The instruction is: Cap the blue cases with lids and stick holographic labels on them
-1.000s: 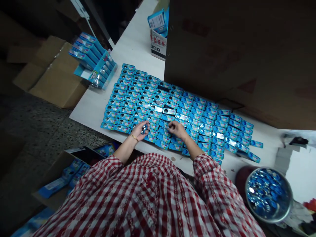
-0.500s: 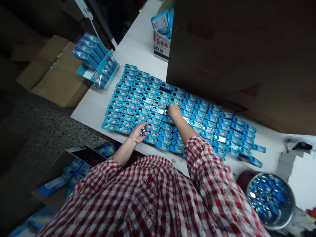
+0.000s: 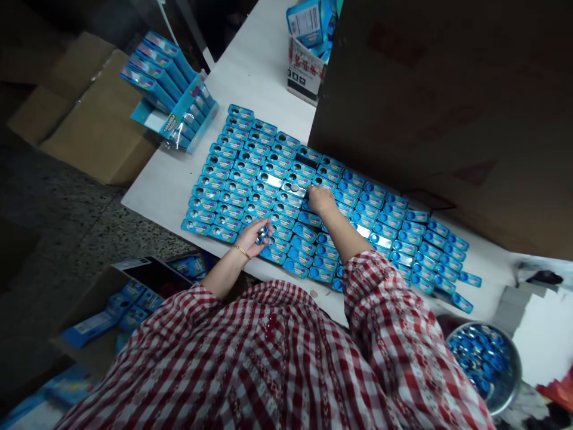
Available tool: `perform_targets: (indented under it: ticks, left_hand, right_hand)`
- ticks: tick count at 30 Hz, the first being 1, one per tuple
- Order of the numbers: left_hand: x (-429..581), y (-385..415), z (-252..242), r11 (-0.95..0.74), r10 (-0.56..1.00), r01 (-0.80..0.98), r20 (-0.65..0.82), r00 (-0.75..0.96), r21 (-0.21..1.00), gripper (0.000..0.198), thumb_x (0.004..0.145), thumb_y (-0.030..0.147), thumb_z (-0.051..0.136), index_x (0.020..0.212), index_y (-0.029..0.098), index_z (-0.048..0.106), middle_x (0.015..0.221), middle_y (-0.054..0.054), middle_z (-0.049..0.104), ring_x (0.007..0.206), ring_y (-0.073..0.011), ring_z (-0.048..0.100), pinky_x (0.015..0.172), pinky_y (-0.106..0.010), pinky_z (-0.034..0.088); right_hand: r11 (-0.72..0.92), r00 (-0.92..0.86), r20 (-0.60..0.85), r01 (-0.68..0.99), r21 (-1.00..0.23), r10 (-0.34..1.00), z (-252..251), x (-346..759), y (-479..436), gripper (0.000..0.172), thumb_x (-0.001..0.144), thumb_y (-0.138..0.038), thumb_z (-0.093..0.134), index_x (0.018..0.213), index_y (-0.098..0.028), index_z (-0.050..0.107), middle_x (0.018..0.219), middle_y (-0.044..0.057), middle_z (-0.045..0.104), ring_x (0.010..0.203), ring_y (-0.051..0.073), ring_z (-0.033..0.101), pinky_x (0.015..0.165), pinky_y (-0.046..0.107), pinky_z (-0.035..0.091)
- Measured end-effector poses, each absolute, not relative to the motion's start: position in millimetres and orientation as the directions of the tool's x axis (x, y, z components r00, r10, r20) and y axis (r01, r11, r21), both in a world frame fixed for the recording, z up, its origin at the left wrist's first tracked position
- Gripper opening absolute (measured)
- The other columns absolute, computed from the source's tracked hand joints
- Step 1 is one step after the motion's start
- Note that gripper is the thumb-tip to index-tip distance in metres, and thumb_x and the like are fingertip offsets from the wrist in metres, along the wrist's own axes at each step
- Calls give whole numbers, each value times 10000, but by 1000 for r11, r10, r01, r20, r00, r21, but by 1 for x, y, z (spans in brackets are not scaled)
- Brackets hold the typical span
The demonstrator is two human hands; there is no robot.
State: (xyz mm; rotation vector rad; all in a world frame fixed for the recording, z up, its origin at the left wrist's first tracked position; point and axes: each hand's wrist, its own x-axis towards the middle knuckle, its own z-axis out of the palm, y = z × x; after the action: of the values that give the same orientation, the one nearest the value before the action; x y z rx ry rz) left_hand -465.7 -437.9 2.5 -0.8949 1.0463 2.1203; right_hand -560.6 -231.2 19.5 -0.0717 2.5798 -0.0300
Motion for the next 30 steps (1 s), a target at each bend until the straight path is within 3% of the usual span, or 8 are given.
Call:
perform_targets:
  ticks: [4,13,18,21,26,30]
  left_hand:
    - [-469,-437,2,-502,226,-746,-766,-601,438,200,675,268,703,797,147,601,629,11,565,507,-64,518,358,-141,291]
    - [-470,-431,4,-498,232,-761,-782,-578,415,216,675,279,710,800,150,590,629,14,562,499,-66,519,361,-150,300]
    - [-466,-417,6,-478,243,-773,-783,-572,417,208,685,277,700,803,150,585,626,17,559,485,-62,508,358,-153,294]
    - [-468,-407,7,-384,244,-791,-774,-585,477,200,680,282,700,781,146,594,595,22,544,457,-62,483,348,-159,271]
    - [-484,-395,11,-300,224,-762,-734,-641,574,204,688,302,693,787,146,607,560,25,532,425,-60,460,359,-169,274]
    - [-486,-390,8,-309,219,-758,-733,-644,574,218,690,313,684,810,148,606,574,19,546,430,-62,466,360,-168,281]
  right_hand:
    - [997,-822,-564,-66,-44,-79,19,-561,-234,324,748,-209,636,1070,-193,612,1121,125,611,994,280,584,744,322,471]
    - [993,-809,-583,-114,28,-76,-3,-575,-243,336,765,-127,591,1100,-136,619,1119,197,609,1025,291,587,834,365,457]
    - [994,-818,-568,-110,-6,-93,-4,-580,-242,357,719,-162,663,1070,-114,627,1094,202,617,1043,298,574,862,362,442]
    - [993,-816,-566,-110,-43,-115,4,-570,-232,366,714,-177,677,1075,-153,621,1128,163,612,1025,275,581,829,335,457]
    - [979,-902,-427,33,-200,-57,8,-547,-219,268,767,-259,640,1028,-204,616,1107,92,623,995,235,584,777,304,457]
    - [970,-898,-441,95,-225,-14,3,-549,-220,284,720,-300,702,975,-202,623,1078,89,632,977,243,587,740,296,449]
